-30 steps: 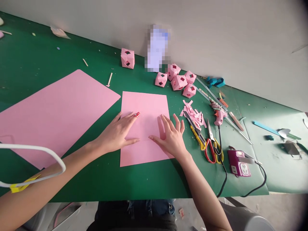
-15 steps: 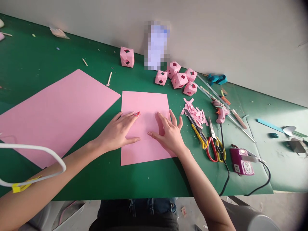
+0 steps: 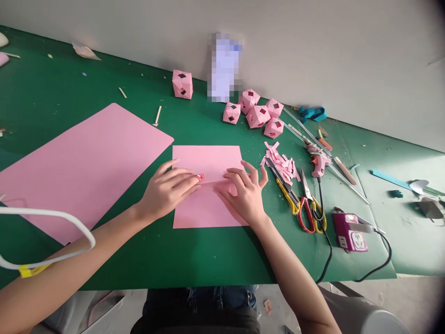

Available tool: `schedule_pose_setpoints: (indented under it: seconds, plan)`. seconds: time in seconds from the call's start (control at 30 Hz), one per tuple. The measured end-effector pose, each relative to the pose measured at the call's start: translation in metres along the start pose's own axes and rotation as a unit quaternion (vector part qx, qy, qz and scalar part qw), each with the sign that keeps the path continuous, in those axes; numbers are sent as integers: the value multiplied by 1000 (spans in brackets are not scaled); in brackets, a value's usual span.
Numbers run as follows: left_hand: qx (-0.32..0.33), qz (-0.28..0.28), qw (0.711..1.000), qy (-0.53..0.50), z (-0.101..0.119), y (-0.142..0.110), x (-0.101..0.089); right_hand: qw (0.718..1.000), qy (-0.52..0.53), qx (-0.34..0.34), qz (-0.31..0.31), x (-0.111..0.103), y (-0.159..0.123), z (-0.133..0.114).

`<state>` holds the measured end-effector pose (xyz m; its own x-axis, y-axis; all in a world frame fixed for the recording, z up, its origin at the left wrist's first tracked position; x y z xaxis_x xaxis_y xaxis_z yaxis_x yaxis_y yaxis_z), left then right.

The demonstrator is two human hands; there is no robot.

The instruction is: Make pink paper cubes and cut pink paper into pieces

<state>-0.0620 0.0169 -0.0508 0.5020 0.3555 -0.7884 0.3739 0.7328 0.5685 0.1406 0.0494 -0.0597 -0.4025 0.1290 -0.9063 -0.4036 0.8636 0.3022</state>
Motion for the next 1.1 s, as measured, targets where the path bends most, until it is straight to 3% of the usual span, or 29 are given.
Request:
schedule_pose_setpoints:
  seconds: [0.13,0.27,0.47,0.6,0.77,0.9,1.0,1.1]
  plan:
    - [57,30,998,12,5,-8,-15,997,-17,5,71,-15,-4,-4]
    - [57,-25,997,-45,5,-20,-21,996,-15,54,71,-21,-11,3]
    - [147,-31,988,-43,28,-13,-12,997,-39,31,65,-23,-7,6]
    - [187,-55,981,12,30,-5,0,995,-52,59,60,-34,-9,29]
    - [143,-28,989,2,20,-2,-4,975,-65,199,80,-67,-42,88]
    - [101,-18,995,-11,24,4,-2,958,-94,267,39,-69,-70,115]
    - [48,-79,995,-35,27,23,16,953,-115,278,36,-63,-76,119]
    - [10,-180,982,-55,28,50,48,949,-120,286,46,-59,-76,122]
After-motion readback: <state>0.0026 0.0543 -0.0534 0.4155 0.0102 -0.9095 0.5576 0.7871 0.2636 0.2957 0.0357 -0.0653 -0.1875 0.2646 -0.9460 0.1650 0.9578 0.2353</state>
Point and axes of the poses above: each hand's wrist, its own y-axis towards the middle knuckle, its own x-axis out of the palm, z = x × y, the point moved 7 cm from there along y, towards the middle knuckle, and after that the axes turned 5 degrees about y, right-handed, at the moved point
